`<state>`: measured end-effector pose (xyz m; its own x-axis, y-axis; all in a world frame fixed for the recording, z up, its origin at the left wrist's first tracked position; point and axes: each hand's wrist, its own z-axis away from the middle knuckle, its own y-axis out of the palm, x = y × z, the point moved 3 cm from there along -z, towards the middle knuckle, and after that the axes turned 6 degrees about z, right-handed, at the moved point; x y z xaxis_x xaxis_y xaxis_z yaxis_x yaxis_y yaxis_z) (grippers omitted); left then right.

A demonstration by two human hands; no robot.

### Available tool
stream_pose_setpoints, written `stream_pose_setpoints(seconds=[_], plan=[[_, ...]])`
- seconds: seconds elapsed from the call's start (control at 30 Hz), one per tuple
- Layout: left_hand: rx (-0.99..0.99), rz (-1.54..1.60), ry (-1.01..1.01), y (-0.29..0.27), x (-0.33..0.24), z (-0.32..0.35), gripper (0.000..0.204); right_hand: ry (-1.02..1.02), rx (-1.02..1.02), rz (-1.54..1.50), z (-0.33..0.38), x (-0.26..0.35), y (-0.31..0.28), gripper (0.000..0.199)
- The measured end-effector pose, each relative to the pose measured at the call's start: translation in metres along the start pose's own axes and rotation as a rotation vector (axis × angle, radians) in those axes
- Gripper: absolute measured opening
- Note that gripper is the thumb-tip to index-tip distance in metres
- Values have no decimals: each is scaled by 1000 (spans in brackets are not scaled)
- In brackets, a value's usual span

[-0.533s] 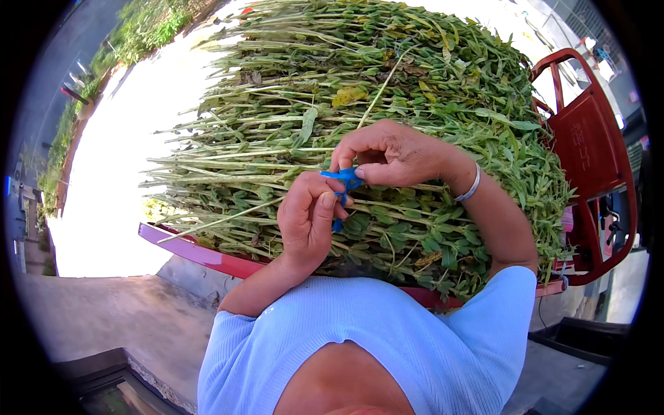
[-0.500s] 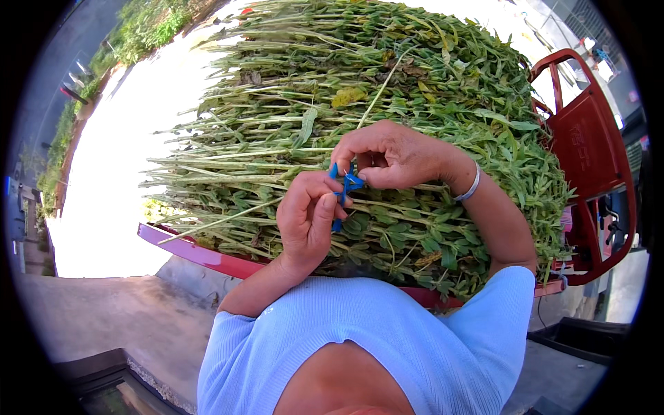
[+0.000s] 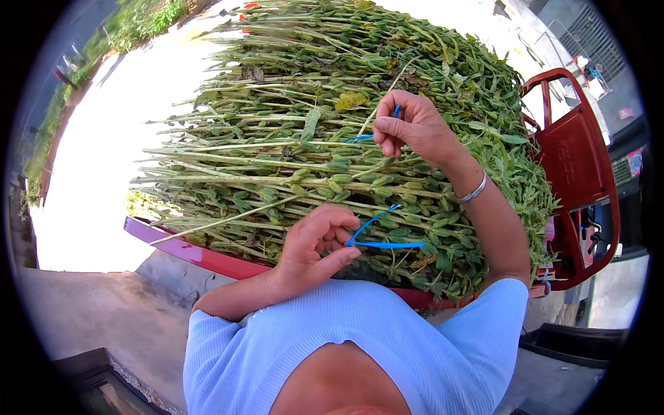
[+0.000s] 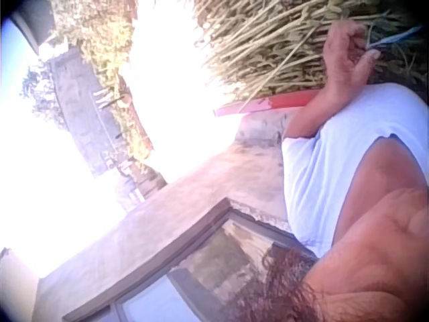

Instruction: The person gathers long green plant stems from a red cart, aligns them into bundles, and secures them using blue plastic ties. The person repeatedly picks up stems, arranges them, and ties them together, then places the finished bundles on the ground.

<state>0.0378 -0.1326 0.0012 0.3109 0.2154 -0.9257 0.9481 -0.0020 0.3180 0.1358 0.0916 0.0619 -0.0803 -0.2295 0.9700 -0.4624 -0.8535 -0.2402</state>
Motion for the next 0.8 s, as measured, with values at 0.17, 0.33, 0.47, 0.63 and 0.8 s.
stream_pose_setpoints(seconds=[0.17, 0.33, 0.47, 0.63, 0.8], plan=[[141, -12, -107, -6, 12, 1, 35, 154, -228, 170, -53, -11, -27, 9], [254, 23, 31, -5, -2, -1, 27, 270, -167, 283, -108, -40, -36, 10], [423, -101, 261, -7, -9, -3, 26, 340, 55, 497, -131, -82, -36, 21], [441, -176, 298, -10, -9, -2, 26, 102, -114, 704, -140, -63, -54, 42], [504, -218, 242, -7, -5, -1, 31, 191, -195, 1409, -142, -82, -129, 73]])
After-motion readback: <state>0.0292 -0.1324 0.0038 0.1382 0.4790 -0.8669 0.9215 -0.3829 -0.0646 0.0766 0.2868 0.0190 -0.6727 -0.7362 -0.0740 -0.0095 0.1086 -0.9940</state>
